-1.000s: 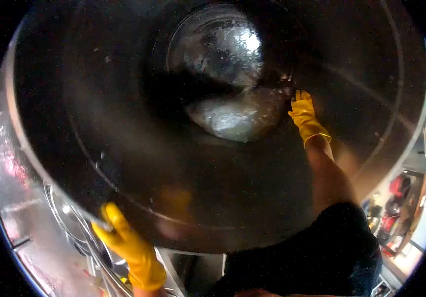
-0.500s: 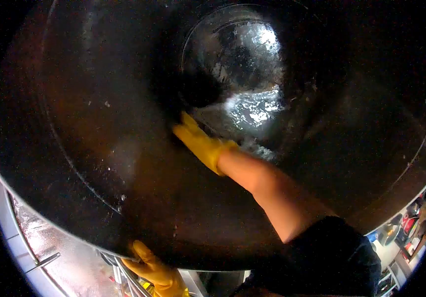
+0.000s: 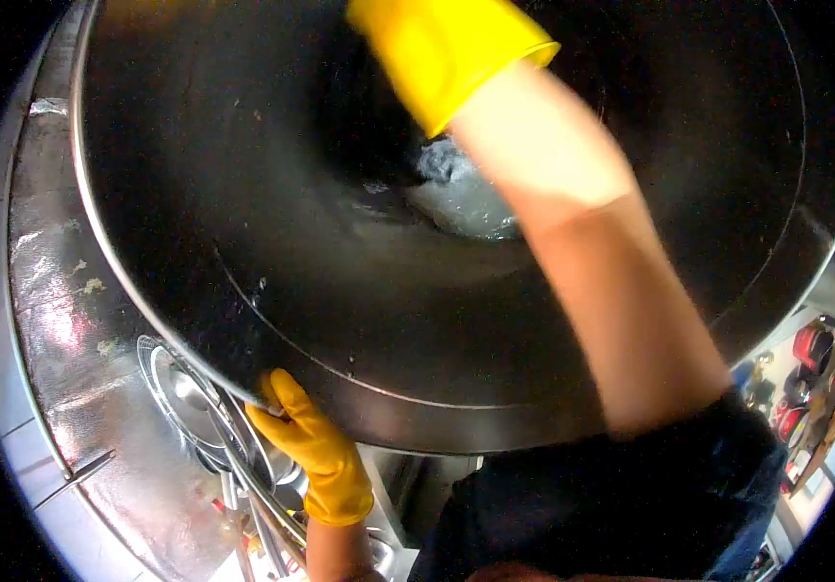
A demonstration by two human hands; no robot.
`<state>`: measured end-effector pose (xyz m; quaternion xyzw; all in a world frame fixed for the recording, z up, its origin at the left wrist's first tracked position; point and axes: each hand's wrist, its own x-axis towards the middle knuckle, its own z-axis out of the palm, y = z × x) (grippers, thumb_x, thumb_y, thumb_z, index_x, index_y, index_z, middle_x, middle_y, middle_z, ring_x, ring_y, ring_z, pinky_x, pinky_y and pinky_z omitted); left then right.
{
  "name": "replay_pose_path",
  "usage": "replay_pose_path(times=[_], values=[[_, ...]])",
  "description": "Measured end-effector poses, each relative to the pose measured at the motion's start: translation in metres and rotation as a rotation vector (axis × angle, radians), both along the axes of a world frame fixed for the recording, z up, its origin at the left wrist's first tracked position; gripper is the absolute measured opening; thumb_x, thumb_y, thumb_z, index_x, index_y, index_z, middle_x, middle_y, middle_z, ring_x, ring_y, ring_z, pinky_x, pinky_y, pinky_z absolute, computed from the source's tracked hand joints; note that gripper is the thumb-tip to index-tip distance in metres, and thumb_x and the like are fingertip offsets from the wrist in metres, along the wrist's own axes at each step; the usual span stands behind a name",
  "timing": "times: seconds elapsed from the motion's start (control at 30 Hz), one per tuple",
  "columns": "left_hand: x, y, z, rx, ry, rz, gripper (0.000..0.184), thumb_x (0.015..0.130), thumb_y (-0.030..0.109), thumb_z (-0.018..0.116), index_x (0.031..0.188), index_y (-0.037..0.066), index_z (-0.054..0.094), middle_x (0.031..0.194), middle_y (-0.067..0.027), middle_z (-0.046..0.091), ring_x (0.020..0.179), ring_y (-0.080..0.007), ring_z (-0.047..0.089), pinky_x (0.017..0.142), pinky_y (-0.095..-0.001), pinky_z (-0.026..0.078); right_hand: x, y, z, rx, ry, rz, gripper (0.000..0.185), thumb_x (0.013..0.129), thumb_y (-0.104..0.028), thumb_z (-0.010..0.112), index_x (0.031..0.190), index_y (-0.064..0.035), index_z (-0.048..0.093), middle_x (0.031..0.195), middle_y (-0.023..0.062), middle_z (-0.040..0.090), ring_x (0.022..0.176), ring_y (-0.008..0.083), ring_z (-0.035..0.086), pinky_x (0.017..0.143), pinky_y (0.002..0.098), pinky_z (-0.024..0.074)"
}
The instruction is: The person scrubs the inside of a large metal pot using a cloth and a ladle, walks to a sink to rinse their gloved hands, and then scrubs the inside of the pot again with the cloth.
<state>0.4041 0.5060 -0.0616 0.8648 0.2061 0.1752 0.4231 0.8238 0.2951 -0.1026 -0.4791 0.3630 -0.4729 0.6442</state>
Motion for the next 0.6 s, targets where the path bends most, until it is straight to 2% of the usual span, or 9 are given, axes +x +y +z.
replay_pose_path(times=[0.17,0.23,0.3,0.4,0.43,0.47,0.5,0.57,0.6], values=[[0.006,-0.018,0.003,-0.18,-0.029,0.103,0.044,0.097,0.024,0.056,0.132,0.001,0.042,0.128,-0.0123,0.052,0.108,-0.0169,0.05,0.095,-0.0262,0.041,-0.176,0.112,0.007,-0.399,0.049,0.375,0.046,0.09,-0.02,0.051,0.128,0.0069,0.048,0.125,0.0311,0.051,0.121,0.0409,0.046,0.105,0.0407,0.035],[0.005,-0.018,0.006,-0.118,-0.013,0.083,0.048,0.097,0.027,0.055,0.134,0.001,0.04,0.13,-0.0123,0.051,0.109,-0.0175,0.05,0.095,-0.0268,0.041,-0.282,0.087,-0.004,-0.452,0.25,0.896,0.052,0.089,-0.03,0.057,0.131,-0.0007,0.047,0.134,0.0265,0.046,0.128,0.0387,0.04,0.11,0.0438,0.0286],[0.007,-0.025,0.016,-0.138,0.011,0.061,0.05,0.097,0.031,0.054,0.134,0.001,0.039,0.129,-0.012,0.05,0.108,-0.0182,0.05,0.094,-0.0274,0.041,-0.352,0.126,-0.109,-0.31,0.19,1.105,0.047,0.085,-0.03,0.065,0.125,-0.0085,0.054,0.134,0.0213,0.046,0.127,0.0362,0.04,0.107,0.0433,0.0326],[0.004,-0.018,0.013,-0.237,-0.017,-0.013,0.048,0.098,0.034,0.051,0.133,0.002,0.041,0.127,-0.0112,0.052,0.106,-0.019,0.052,0.091,-0.0286,0.043,-0.402,0.016,-0.158,-0.362,0.724,1.869,0.049,0.083,-0.039,0.065,0.124,-0.0132,0.058,0.141,0.0167,0.042,0.131,0.0381,0.035,0.111,0.0455,0.0277],[0.001,-0.012,0.008,-0.311,-0.029,0.002,0.048,0.098,0.034,0.051,0.133,0.003,0.041,0.126,-0.0111,0.052,0.106,-0.019,0.052,0.091,-0.0287,0.044,-0.418,-0.026,-0.165,-0.463,0.896,1.823,0.046,0.086,-0.042,0.061,0.122,-0.0144,0.06,0.136,0.0158,0.048,0.127,0.0376,0.041,0.107,0.0492,0.032],[-0.001,-0.004,0.002,-0.383,-0.042,0.02,0.048,0.098,0.034,0.051,0.133,0.003,0.042,0.126,-0.0109,0.052,0.106,-0.019,0.052,0.091,-0.0289,0.044,-0.451,-0.057,-0.246,-0.819,0.899,1.545,0.046,0.087,-0.047,0.056,0.117,-0.0128,0.063,0.126,0.0161,0.056,0.117,0.0357,0.05,0.101,0.0525,0.0378],[0.002,-0.012,0.005,-0.297,-0.046,-0.001,0.049,0.098,0.035,0.051,0.135,0.005,0.04,0.128,-0.0107,0.051,0.107,-0.0197,0.052,0.092,-0.0296,0.044,-0.44,-0.108,-0.267,-0.788,1.122,1.807,0.064,0.087,-0.052,0.051,0.139,-0.0168,0.043,0.147,0.0153,0.034,0.136,0.0353,0.029,0.112,0.046,0.0227],[0.006,-0.025,0.011,-0.249,-0.037,-0.015,0.05,0.098,0.037,0.05,0.137,0.008,0.038,0.131,-0.0104,0.05,0.11,-0.0208,0.052,0.094,-0.0312,0.044,-0.403,-0.202,-0.348,-1.044,1.311,1.835,0.07,0.085,-0.056,0.049,0.14,-0.0131,0.042,0.147,0.0142,0.035,0.137,0.0326,0.029,0.113,0.0425,0.0219],[0.007,-0.026,0.01,-0.28,-0.024,-0.006,0.05,0.098,0.037,0.049,0.138,0.009,0.037,0.132,-0.0103,0.049,0.112,-0.0213,0.051,0.096,-0.0321,0.043,-0.379,-0.232,-0.334,-1.067,1.352,1.684,0.071,0.081,-0.053,0.056,0.138,-0.0133,0.044,0.147,0.0136,0.035,0.136,0.0338,0.031,0.112,0.0429,0.0243]])
